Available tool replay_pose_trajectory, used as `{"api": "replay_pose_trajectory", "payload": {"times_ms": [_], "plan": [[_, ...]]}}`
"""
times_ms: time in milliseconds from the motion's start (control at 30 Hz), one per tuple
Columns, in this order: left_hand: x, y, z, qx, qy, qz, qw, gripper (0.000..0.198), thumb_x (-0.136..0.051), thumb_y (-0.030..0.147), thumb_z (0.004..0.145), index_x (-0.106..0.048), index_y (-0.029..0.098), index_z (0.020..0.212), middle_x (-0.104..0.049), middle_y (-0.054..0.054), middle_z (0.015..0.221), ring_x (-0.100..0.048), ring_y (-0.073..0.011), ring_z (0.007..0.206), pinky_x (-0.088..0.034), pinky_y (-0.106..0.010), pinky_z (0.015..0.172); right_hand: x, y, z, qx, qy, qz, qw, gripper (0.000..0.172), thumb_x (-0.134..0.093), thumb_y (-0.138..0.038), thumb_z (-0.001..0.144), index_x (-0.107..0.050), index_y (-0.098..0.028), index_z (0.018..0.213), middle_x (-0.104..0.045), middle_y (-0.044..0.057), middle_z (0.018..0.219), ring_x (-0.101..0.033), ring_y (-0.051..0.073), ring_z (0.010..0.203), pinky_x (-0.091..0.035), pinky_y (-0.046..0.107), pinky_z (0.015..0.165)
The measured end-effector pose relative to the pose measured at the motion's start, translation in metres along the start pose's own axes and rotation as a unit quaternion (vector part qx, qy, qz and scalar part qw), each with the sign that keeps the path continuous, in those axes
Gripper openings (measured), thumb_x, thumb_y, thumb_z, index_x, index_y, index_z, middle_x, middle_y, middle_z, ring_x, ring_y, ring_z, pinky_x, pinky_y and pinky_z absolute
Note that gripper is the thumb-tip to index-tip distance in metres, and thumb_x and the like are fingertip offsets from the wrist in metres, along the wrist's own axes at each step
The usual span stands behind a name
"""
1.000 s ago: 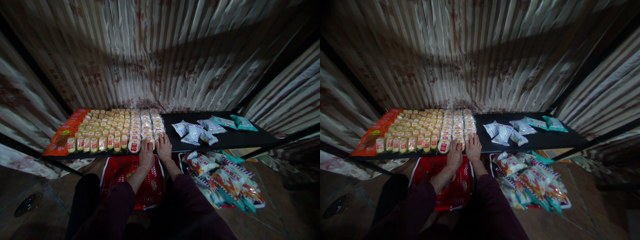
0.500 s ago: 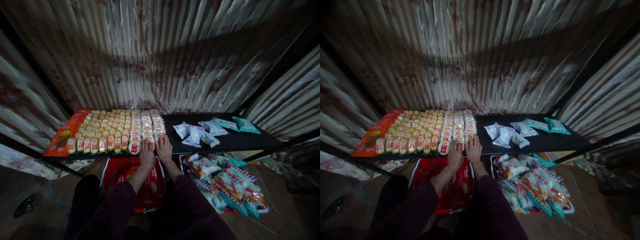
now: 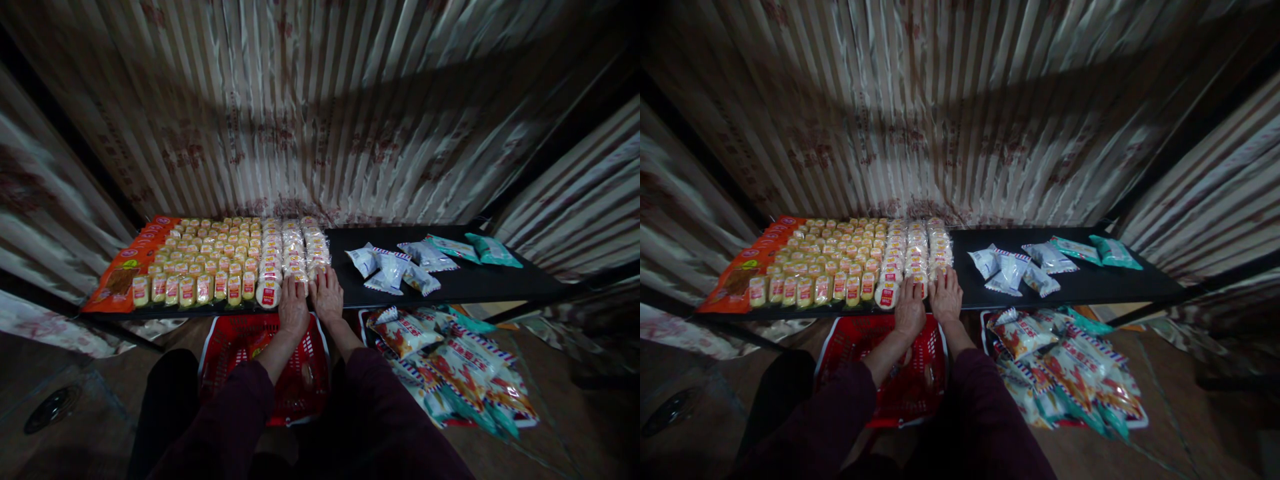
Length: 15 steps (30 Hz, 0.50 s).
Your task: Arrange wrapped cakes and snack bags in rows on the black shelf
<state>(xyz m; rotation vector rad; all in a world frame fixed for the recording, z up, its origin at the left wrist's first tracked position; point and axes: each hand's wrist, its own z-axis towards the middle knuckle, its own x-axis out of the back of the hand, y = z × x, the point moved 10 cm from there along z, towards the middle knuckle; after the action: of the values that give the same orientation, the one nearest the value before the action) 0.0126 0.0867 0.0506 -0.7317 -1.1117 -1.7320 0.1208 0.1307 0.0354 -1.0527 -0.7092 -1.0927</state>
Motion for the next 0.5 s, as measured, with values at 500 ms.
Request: {"api": "replay_pose_trajectory", "payload": {"times_ms": [500], "plan": [[-0.0016,-0.0008,-0.0036,-0.011,0.015,0.036,0.999,0.043,-0.043,0.007,0.085,-0.050,0.007,0.128,-0.041,-0.021,0.144,-0.032,-0.0305,0.138,-0.035,-0.048,0.109,0.0039,-0.0021,-0.0004,0.011,0.018,-0.002,1.000,0.051,-0.030,-0.039,0.095,-0.038,-0.019,0.141,-0.032,0.012,0.152,-0.021,0.029,0.141,-0.035,0.047,0.104]]}}
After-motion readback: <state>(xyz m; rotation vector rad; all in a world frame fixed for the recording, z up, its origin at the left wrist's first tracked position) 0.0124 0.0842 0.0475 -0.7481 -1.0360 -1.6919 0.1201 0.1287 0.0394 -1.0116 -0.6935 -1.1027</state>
